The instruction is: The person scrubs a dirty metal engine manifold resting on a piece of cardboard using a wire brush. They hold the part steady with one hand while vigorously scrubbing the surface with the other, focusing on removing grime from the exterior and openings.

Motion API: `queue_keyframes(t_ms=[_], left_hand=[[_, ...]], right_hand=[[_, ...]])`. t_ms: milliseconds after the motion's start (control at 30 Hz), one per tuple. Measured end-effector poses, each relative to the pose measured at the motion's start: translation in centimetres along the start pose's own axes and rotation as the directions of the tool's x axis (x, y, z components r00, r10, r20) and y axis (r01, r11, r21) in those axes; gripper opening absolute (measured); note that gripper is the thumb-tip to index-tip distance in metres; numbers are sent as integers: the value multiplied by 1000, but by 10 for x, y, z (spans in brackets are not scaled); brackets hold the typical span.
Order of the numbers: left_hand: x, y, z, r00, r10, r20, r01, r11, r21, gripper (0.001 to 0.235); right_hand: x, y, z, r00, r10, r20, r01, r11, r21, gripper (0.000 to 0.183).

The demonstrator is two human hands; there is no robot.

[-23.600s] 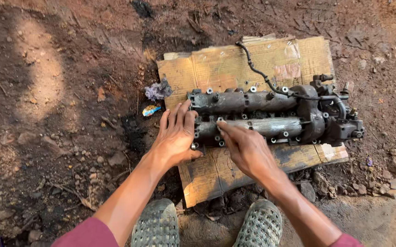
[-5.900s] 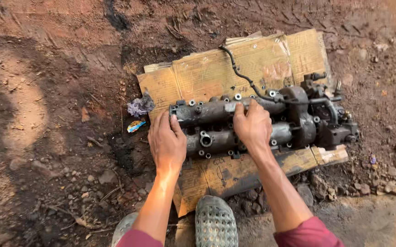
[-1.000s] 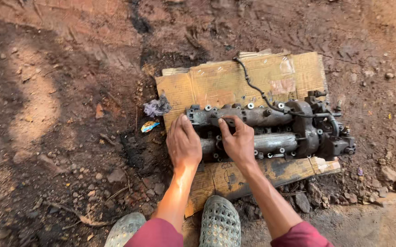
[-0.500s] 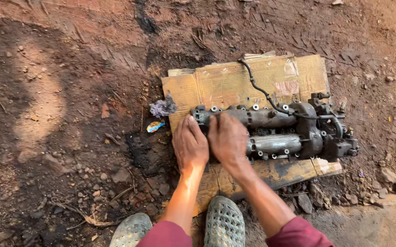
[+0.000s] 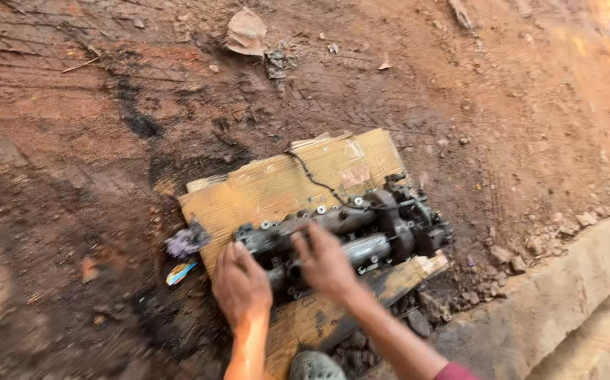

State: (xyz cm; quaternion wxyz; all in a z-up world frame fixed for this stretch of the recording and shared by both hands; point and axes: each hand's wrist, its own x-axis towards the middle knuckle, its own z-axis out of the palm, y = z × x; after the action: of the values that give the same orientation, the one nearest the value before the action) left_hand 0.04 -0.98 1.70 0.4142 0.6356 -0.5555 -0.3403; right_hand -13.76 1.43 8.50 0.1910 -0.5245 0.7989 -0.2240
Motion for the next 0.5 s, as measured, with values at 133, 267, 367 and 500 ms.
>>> queue_keyframes(t_ms=[133,267,367,500], left_hand=[[0,-7,0,951,-245,186,233,969,88,49],[-10,-10,5,968,-216,124,215,976,23,54],[-7,-8,9,987,-160,17,159,987,21,55],[-8,-10,9,984,-177,38,175,984,32,58]], right_hand=[[19,14,-13,995,27,-92,-35,996,-86,42],[36,23,-8,916,346,205,-335,938,-87,35],[56,14,13,980,-45,193,88,971,-223,32],[71,10,44,968,31,250,97,870,-484,38]])
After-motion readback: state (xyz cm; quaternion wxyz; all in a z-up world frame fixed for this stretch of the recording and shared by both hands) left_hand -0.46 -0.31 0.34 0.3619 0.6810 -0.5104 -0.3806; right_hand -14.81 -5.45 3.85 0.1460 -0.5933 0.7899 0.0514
